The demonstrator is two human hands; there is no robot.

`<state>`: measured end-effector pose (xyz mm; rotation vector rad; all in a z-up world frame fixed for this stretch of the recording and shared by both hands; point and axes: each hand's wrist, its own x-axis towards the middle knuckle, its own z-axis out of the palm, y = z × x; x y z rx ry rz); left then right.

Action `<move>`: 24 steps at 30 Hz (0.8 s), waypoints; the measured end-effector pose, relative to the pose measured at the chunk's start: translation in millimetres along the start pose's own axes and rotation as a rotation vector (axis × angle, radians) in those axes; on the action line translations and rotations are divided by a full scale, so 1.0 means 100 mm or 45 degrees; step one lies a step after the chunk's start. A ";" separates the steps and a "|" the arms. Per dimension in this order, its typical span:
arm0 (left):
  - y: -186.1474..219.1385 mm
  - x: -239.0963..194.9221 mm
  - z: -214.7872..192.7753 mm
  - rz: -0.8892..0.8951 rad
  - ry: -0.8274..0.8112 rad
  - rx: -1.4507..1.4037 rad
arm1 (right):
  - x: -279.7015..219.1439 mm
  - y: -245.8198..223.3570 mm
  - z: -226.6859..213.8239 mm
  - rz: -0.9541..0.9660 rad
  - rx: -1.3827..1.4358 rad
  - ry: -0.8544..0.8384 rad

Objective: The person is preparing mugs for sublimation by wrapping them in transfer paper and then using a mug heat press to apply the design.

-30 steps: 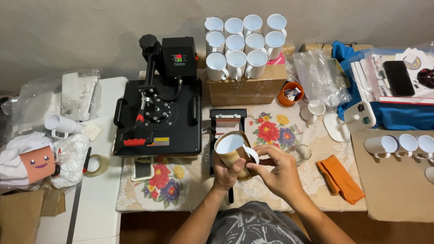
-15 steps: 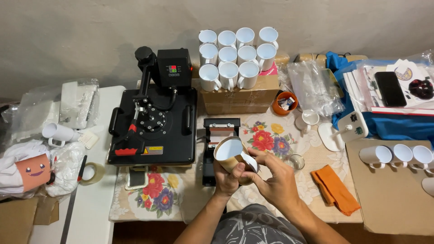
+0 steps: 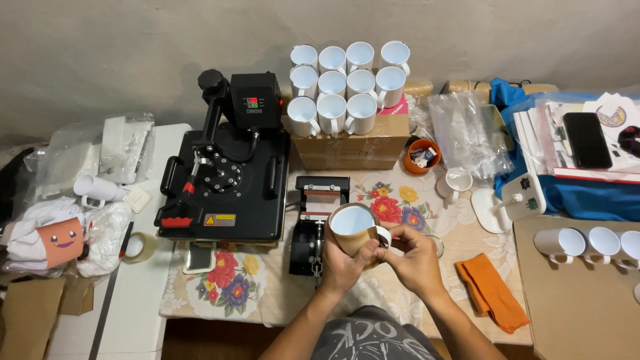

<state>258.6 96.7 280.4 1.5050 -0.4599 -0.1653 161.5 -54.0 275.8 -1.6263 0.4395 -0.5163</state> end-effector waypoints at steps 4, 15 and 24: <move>0.00 -0.07 0.05 -0.102 -0.171 0.184 | 0.04 0.50 -0.24 0.117 0.231 -0.003; -1.08 1.32 -0.77 -0.156 0.239 0.533 | -0.10 0.86 -0.61 0.315 0.453 0.084; -1.77 3.26 -1.38 -0.462 0.081 0.992 | -0.47 0.93 -0.28 0.503 0.303 0.444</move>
